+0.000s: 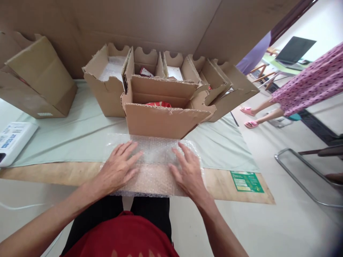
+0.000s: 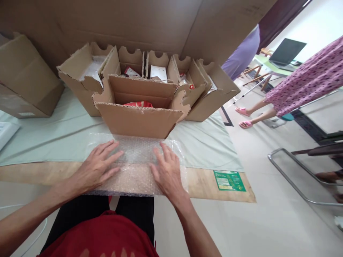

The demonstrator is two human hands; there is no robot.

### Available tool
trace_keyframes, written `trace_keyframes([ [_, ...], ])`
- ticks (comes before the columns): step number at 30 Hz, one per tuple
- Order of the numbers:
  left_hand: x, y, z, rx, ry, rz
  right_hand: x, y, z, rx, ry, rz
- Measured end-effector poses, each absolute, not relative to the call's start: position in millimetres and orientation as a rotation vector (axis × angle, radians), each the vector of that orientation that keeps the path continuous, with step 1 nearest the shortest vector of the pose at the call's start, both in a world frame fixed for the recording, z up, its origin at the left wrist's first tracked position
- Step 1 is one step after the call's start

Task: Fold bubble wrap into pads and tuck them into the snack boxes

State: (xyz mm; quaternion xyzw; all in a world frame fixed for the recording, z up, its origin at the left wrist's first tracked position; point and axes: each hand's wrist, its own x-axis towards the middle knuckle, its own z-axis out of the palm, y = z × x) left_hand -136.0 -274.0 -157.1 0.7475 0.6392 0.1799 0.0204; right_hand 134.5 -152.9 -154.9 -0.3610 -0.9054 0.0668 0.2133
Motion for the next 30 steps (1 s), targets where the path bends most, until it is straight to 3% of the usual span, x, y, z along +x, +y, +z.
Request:
trace_keyframes([
  [6,-140.2,-275.7,-181.7,2.382,1.935,0.347,154.3,-128.9,-162.2,-1.008,-2.579,0.399],
  [12,-149.1,-276.4,-185.6,2.441,1.938,0.287,203.4,-30.5,-55.6,-1.11,-1.725,0.234],
  [15,-148.9,-276.7,-180.7,2.413,1.927,0.282,192.1,-38.7,-35.0,-1.028,-1.688,0.229],
  [20,-140.1,-277.7,-172.0,2.398,1.914,0.298,133.9,-130.6,-107.7,-0.859,-2.371,0.368],
  [24,-138.1,-275.4,-168.2,2.399,1.835,0.208,100.2,-150.9,-156.7,-0.788,-2.792,0.374],
  [30,-151.9,-277.4,-172.1,2.373,1.828,0.27,188.1,-132.8,-168.2,-1.121,-2.669,0.009],
])
